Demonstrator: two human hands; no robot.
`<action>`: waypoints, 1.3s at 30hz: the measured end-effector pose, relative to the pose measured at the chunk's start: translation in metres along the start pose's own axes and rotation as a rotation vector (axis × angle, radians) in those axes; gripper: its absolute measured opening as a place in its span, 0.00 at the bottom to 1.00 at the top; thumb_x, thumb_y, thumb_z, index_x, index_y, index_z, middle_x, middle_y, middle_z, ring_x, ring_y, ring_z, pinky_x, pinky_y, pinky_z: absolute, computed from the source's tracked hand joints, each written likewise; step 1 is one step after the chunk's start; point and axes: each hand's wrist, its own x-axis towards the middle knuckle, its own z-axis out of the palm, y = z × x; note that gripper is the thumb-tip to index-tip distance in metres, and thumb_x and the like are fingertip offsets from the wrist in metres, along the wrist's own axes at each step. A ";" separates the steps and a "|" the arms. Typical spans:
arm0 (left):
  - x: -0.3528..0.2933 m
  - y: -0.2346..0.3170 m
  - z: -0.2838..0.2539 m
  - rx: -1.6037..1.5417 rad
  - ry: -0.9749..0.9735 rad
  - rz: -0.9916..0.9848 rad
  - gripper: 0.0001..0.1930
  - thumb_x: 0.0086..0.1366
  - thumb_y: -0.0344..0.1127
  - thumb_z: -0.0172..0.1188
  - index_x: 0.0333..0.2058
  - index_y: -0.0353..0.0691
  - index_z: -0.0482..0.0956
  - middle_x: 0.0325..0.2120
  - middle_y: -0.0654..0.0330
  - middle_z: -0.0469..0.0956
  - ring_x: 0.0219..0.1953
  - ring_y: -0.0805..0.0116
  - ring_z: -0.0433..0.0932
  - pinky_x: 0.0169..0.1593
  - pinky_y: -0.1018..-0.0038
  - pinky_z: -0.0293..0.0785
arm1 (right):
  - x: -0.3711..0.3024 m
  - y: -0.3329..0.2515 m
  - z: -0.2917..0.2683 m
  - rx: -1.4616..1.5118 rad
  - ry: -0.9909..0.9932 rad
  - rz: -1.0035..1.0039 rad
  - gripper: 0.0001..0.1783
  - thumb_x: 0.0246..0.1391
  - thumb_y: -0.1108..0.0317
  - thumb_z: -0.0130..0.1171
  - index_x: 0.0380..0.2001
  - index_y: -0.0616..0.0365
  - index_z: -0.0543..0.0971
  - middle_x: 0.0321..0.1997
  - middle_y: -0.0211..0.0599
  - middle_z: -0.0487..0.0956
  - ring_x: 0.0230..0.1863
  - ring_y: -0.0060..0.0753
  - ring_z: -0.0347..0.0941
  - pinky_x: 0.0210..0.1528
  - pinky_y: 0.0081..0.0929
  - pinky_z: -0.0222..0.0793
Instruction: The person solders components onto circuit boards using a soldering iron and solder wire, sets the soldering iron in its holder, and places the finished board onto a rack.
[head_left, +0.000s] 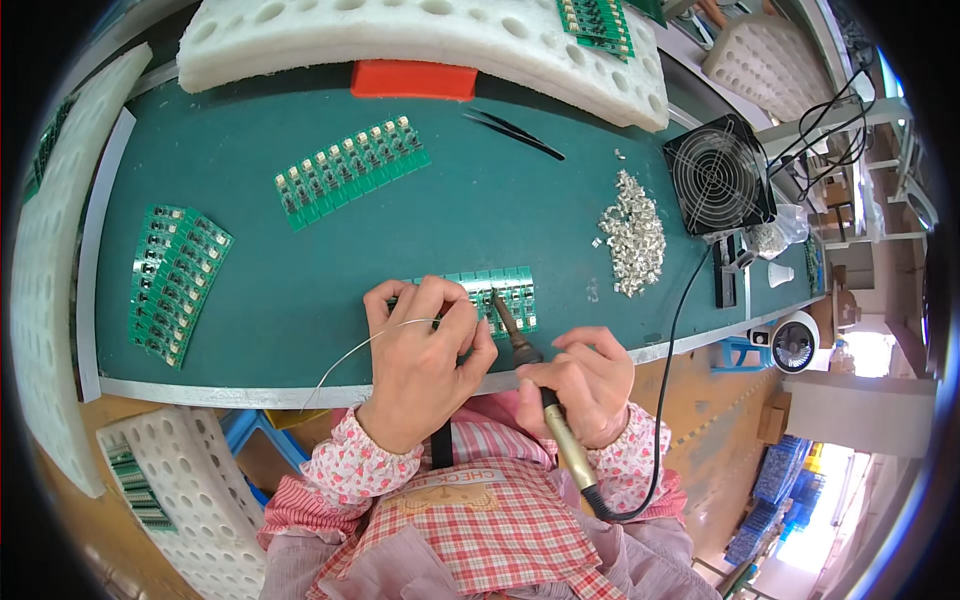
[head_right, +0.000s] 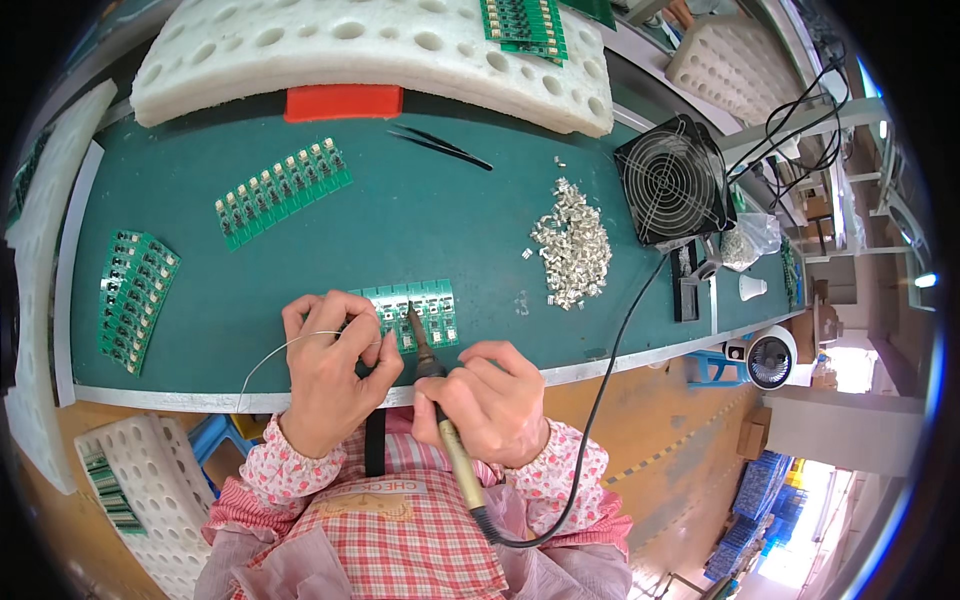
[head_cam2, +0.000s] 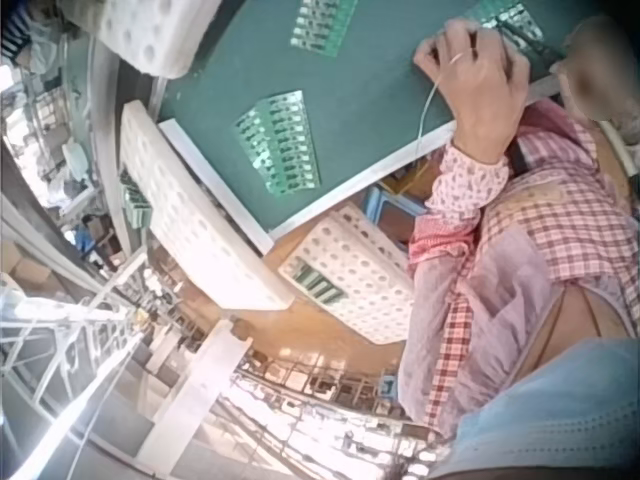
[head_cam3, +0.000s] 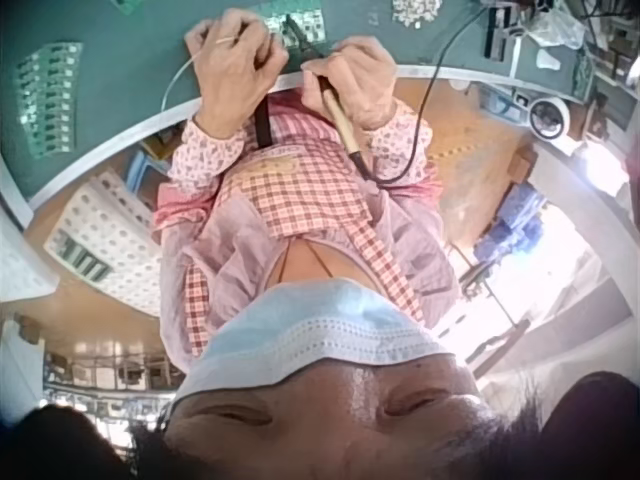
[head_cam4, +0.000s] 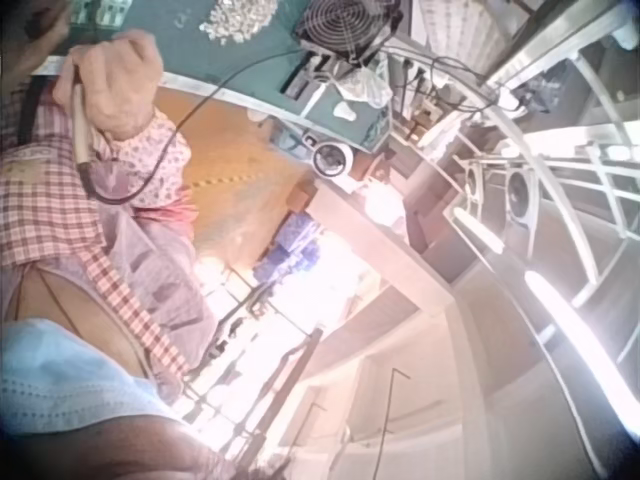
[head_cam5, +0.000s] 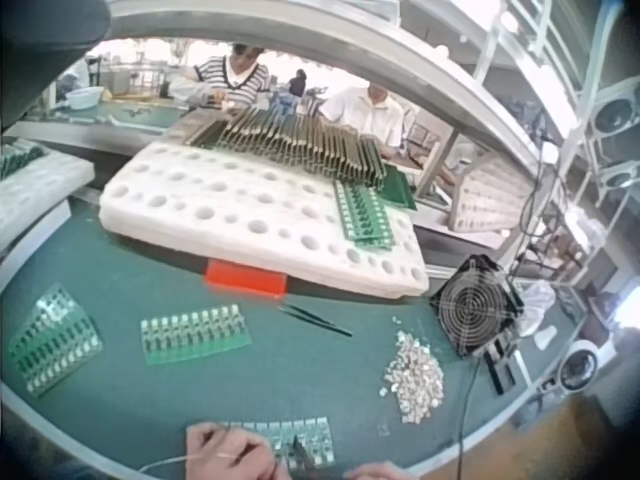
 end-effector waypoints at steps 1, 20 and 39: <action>0.000 0.000 0.000 -0.005 0.005 -0.003 0.10 0.49 0.27 0.67 0.21 0.41 0.72 0.28 0.65 0.71 0.30 0.65 0.72 0.46 0.62 0.61 | 0.006 -0.004 -0.002 -0.087 -0.093 -0.041 0.08 0.40 0.73 0.65 0.22 0.55 0.74 0.16 0.25 0.71 0.18 0.27 0.69 0.36 0.30 0.73; -0.013 -0.015 -0.028 0.053 -0.089 -0.064 0.17 0.47 0.30 0.74 0.26 0.42 0.70 0.48 0.56 0.76 0.53 0.52 0.75 0.55 0.58 0.63 | 0.010 -0.018 -0.009 -0.189 -0.294 -0.095 0.08 0.37 0.72 0.67 0.26 0.56 0.80 0.15 0.23 0.69 0.16 0.24 0.66 0.36 0.28 0.72; -0.014 -0.017 -0.027 0.069 -0.101 -0.077 0.18 0.46 0.32 0.75 0.29 0.41 0.71 0.48 0.57 0.75 0.53 0.54 0.75 0.55 0.57 0.63 | 0.018 -0.030 -0.004 -0.296 -0.414 -0.105 0.11 0.45 0.66 0.62 0.20 0.52 0.69 0.16 0.25 0.64 0.20 0.24 0.67 0.44 0.28 0.71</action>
